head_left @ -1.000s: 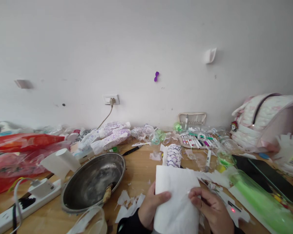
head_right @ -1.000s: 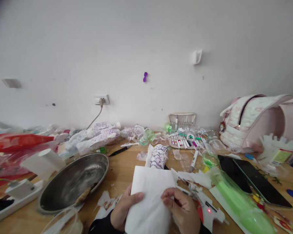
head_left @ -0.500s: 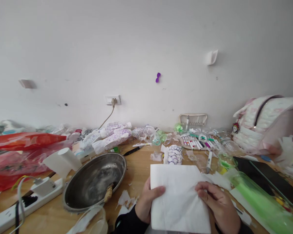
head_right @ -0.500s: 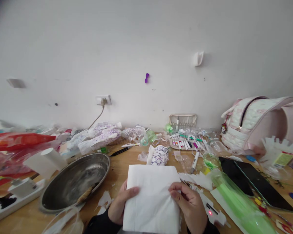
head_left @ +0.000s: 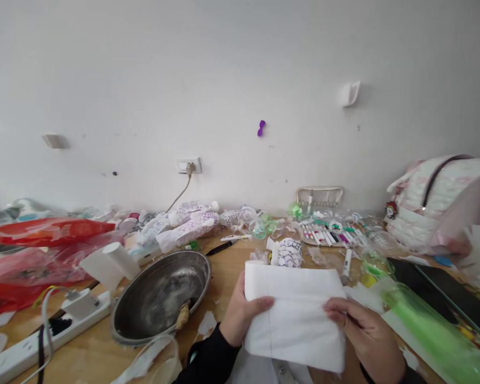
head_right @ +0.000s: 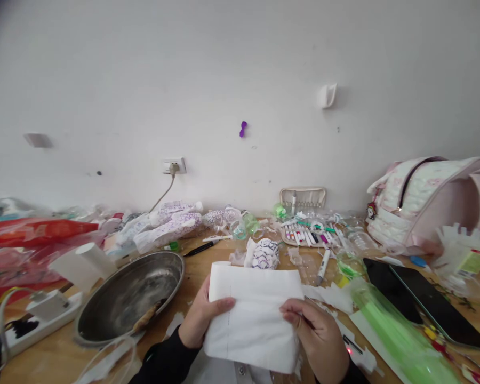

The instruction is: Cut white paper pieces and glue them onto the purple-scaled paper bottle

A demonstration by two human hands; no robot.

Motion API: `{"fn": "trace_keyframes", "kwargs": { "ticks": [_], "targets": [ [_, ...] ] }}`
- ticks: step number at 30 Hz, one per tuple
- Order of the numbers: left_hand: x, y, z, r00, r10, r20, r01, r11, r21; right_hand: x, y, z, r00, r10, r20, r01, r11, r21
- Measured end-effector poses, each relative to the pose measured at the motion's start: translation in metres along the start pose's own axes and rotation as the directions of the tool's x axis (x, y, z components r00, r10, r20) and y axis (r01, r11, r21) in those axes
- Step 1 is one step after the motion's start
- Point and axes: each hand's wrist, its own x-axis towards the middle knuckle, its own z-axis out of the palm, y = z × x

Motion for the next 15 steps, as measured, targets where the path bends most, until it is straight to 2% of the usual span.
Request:
{"fn": "trace_keyframes", "kwargs": {
  "ticks": [11, 15],
  "targets": [
    [-0.005, -0.003, 0.013, 0.999, 0.020, -0.032, -0.020, 1.000, -0.005, 0.016, -0.003, -0.023, 0.990, -0.020, 0.141, 0.040, 0.990, -0.134],
    [-0.018, -0.002, 0.024, 1.000, 0.000, -0.019, 0.000, 0.999, -0.035, 0.021, -0.021, -0.038, 0.983, -0.145, 0.114, 0.166, 0.963, -0.212]
  ]
}}
